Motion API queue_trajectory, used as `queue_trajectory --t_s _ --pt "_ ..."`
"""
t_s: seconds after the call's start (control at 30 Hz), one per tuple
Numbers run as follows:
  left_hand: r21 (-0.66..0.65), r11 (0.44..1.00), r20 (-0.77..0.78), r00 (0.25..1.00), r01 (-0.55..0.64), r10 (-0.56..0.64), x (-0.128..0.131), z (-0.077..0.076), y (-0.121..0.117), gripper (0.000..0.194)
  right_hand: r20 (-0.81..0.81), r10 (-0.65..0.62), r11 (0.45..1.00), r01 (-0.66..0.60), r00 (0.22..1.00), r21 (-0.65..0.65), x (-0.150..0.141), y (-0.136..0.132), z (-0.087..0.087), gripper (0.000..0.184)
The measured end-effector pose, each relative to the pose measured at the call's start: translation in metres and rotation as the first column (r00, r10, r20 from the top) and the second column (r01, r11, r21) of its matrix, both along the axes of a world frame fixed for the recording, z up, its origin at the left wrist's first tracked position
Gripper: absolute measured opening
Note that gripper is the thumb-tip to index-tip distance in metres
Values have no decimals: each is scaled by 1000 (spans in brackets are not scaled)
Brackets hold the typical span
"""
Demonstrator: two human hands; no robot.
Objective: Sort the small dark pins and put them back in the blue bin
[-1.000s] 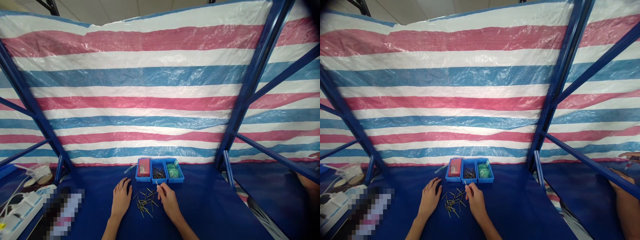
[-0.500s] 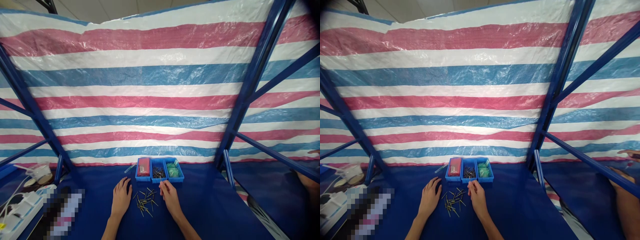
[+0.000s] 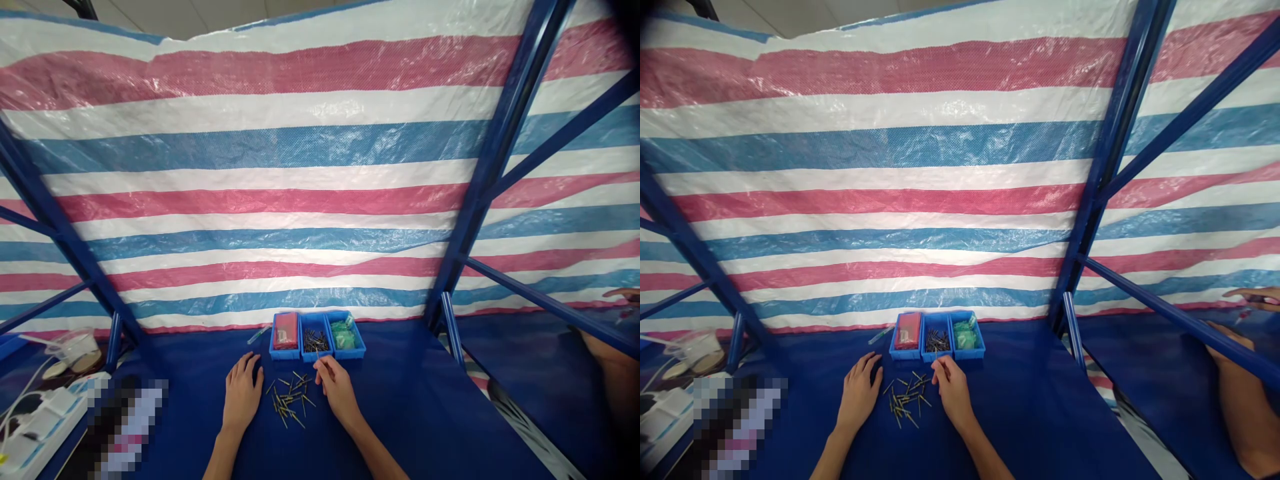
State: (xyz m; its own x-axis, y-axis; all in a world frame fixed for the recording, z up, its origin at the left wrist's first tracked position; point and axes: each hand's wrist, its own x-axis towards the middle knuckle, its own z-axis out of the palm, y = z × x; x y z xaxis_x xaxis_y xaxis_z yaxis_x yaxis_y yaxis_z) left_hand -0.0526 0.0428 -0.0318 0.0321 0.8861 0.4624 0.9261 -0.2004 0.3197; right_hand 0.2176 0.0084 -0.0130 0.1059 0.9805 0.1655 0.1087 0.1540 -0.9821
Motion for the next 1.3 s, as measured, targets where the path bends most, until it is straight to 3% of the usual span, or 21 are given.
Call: queue_trajectory --t_s 0.57,0.8,1.13,1.3 --pt "-7 1000 -20 1000 1 -1 -3 -7 4 38 -27 15 1000 -14 1000 22 1 -2 9 57" --pt "-17 1000 -13 1000 4 -4 -2 -4 3 37 305 -35 990 -8 952 137 -4 -10 4 23" --pt "-16 1000 -28 1000 4 -4 0 6 -3 37 451 -20 991 -42 892 127 -6 -13 3 29" --pt "-18 1000 -22 1000 4 -4 0 3 -1 36 636 -72 987 -37 768 156 -11 -16 3 33"
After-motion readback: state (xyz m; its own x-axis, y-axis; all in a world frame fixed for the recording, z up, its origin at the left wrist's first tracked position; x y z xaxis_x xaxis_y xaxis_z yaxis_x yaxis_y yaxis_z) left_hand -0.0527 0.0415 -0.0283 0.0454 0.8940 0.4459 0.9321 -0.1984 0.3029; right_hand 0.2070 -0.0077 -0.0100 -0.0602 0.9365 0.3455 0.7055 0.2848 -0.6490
